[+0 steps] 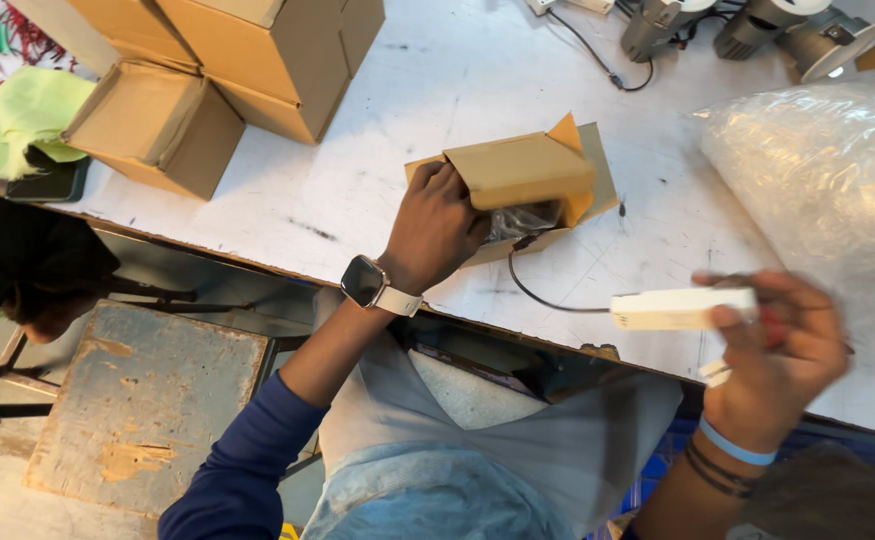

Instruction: The person repeatedly wraps small cylindrical electronic components in bubble wrap, places them into small cardboard boxes along with power adapters, and closes the boxes. The person stacks the finished boxes on the table.

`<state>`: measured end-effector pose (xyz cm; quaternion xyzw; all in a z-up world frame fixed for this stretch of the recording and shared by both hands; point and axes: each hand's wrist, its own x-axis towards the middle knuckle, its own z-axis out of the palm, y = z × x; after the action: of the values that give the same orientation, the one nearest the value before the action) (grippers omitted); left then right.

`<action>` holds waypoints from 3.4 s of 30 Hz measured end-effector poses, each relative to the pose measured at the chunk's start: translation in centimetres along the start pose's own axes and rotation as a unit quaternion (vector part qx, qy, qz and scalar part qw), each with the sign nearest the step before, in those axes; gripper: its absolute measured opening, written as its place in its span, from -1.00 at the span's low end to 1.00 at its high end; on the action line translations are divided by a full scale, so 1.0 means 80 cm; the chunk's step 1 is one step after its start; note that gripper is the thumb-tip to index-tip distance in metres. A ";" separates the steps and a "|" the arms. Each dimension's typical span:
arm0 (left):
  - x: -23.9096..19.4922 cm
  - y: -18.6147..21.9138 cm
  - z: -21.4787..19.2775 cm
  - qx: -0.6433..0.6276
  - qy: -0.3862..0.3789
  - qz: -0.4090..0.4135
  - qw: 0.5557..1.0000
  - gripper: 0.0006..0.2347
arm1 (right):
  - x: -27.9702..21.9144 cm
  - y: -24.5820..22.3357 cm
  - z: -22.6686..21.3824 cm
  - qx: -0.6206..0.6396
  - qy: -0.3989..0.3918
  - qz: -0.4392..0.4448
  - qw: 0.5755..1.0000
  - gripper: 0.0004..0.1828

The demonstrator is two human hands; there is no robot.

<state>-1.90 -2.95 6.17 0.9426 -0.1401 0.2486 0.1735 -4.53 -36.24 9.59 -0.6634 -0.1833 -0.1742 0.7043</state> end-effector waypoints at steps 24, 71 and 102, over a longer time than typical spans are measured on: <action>-0.007 -0.003 0.017 -0.158 0.015 -0.059 0.985 0.21 | 0.108 -0.009 0.150 -0.280 -0.183 -0.378 0.863 -0.76; 0.014 -0.036 -0.026 -0.338 0.053 -0.288 0.894 -0.66 | 0.115 0.068 0.228 -0.464 -0.471 -0.144 0.736 -0.64; 0.014 -0.069 0.045 -0.463 0.057 -0.189 0.864 0.15 | 0.075 0.070 0.145 -0.104 -0.029 0.066 0.992 -0.43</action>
<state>2.51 0.36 2.38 0.7462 -0.0477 0.1709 0.6416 3.15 -24.31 8.24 -0.7481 -0.1403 -0.1265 0.6361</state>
